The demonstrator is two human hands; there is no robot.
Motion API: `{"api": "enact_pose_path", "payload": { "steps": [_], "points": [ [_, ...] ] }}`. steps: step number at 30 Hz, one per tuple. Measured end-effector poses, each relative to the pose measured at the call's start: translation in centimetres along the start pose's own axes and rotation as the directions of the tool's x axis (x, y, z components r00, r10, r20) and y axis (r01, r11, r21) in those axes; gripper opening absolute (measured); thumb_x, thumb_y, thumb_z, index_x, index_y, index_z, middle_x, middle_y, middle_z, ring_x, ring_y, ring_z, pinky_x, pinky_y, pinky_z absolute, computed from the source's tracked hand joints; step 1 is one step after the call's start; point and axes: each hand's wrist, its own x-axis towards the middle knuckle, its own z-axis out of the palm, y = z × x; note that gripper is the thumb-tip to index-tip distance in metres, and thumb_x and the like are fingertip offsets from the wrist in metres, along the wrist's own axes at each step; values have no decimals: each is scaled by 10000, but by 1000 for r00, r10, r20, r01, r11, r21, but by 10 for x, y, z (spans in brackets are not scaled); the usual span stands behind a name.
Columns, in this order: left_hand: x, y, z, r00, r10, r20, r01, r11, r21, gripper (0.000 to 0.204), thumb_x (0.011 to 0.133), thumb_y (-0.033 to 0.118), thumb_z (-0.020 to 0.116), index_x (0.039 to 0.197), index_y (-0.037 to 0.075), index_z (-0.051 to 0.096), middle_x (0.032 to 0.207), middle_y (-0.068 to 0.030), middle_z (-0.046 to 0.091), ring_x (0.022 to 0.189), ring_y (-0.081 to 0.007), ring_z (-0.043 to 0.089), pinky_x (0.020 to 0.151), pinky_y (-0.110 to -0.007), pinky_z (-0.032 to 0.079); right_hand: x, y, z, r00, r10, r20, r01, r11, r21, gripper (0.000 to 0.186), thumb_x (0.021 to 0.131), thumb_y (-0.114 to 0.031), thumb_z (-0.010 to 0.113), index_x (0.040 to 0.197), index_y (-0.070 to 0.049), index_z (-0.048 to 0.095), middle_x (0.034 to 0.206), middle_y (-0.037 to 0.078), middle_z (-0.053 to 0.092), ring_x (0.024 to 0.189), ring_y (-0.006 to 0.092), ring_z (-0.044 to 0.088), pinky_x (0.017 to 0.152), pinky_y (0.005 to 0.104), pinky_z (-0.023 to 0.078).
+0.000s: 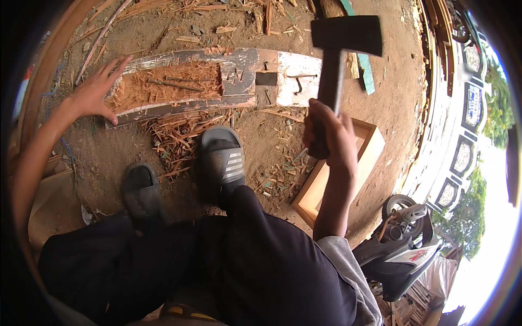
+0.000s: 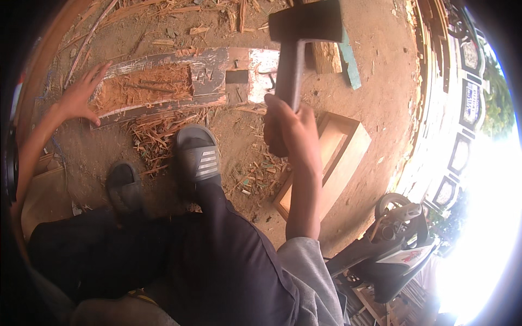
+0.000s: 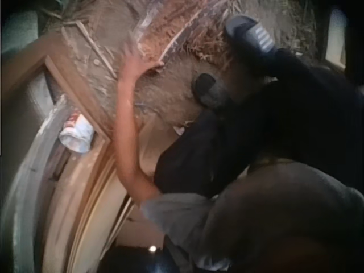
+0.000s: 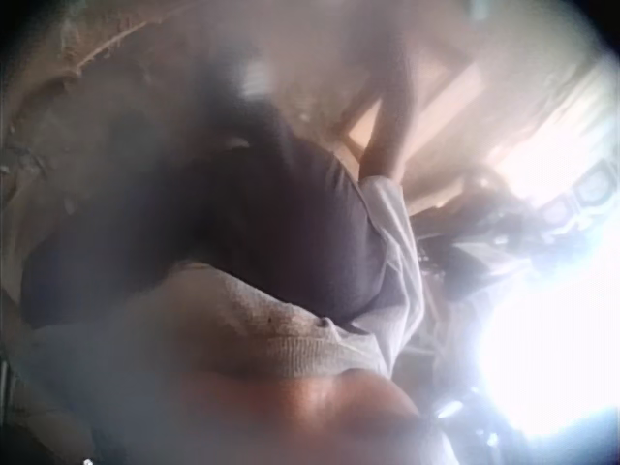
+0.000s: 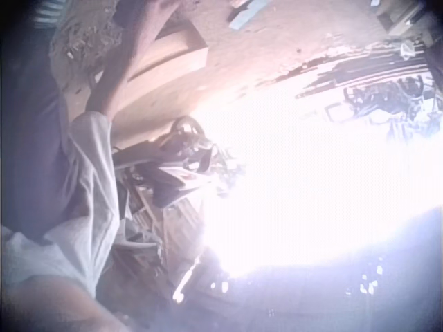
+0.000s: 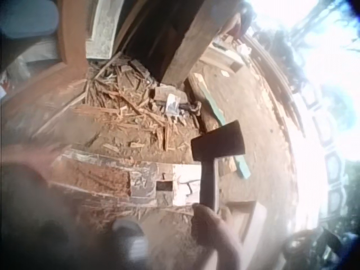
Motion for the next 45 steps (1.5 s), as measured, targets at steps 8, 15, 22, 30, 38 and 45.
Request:
{"api": "enact_pose_path", "payload": {
  "steps": [8, 15, 22, 30, 38, 45],
  "points": [
    [-6, 2, 2, 1000, -17, 2, 17, 1000, 12, 1543, 310, 429, 893, 1518, 270, -53, 1580, -105, 89, 1437, -334, 169, 1180, -507, 236, -35, -86, -14, 788, -423, -446, 519, 847, 114, 303, 910, -339, 620, 768, -107, 486, 598, 15, 437, 469, 101, 393, 448, 250, 341],
    [2, 5, -1, 999, -23, -26, 23, 1000, 19, 1582, 240, 345, 912, 1525, 208, -1, 1565, -135, 132, 1425, -352, 196, 1177, -493, 253, 55, 118, -21, 984, 45, -172, -84, 970, -228, 264, 841, -213, 620, 643, -63, 529, 521, 9, 500, 419, 103, 466, 384, 277, 346],
    [-5, 1, 2, 998, -53, 21, 53, 998, 19, 1583, 271, 396, 917, 1517, 264, -50, 1564, -157, 128, 1428, -364, 180, 1173, -514, 245, 25, 32, -56, 981, 131, -143, -122, 990, 69, 244, 879, -258, 654, 860, -36, 554, 638, 39, 536, 482, 121, 504, 428, 274, 431],
    [-11, -5, 5, 1000, -25, -1, 25, 999, 28, 1580, 257, 437, 900, 1520, 259, -32, 1566, -137, 130, 1431, -359, 173, 1172, -515, 243, 5, -34, -38, 793, -492, -360, 515, 856, -35, 258, 879, -239, 633, 722, -49, 561, 486, 21, 493, 372, 98, 452, 329, 229, 305],
    [-5, -6, 7, 1000, -11, -20, 11, 1000, -2, 1572, 285, 405, 919, 1517, 295, -51, 1571, -131, 113, 1434, -358, 167, 1173, -524, 239, 62, 68, -45, 958, 71, -277, -134, 968, -214, 207, 804, -213, 569, 686, -48, 530, 527, 19, 504, 376, 112, 444, 335, 269, 365],
    [-10, -5, 3, 996, -90, 13, 90, 996, 11, 1573, 272, 375, 918, 1519, 276, -37, 1568, -127, 131, 1432, -349, 179, 1176, -515, 238, 15, -18, -69, 979, -67, -193, 81, 995, 63, 224, 886, -260, 622, 864, -51, 544, 642, 23, 506, 492, 111, 478, 460, 270, 421]
  ]
}}
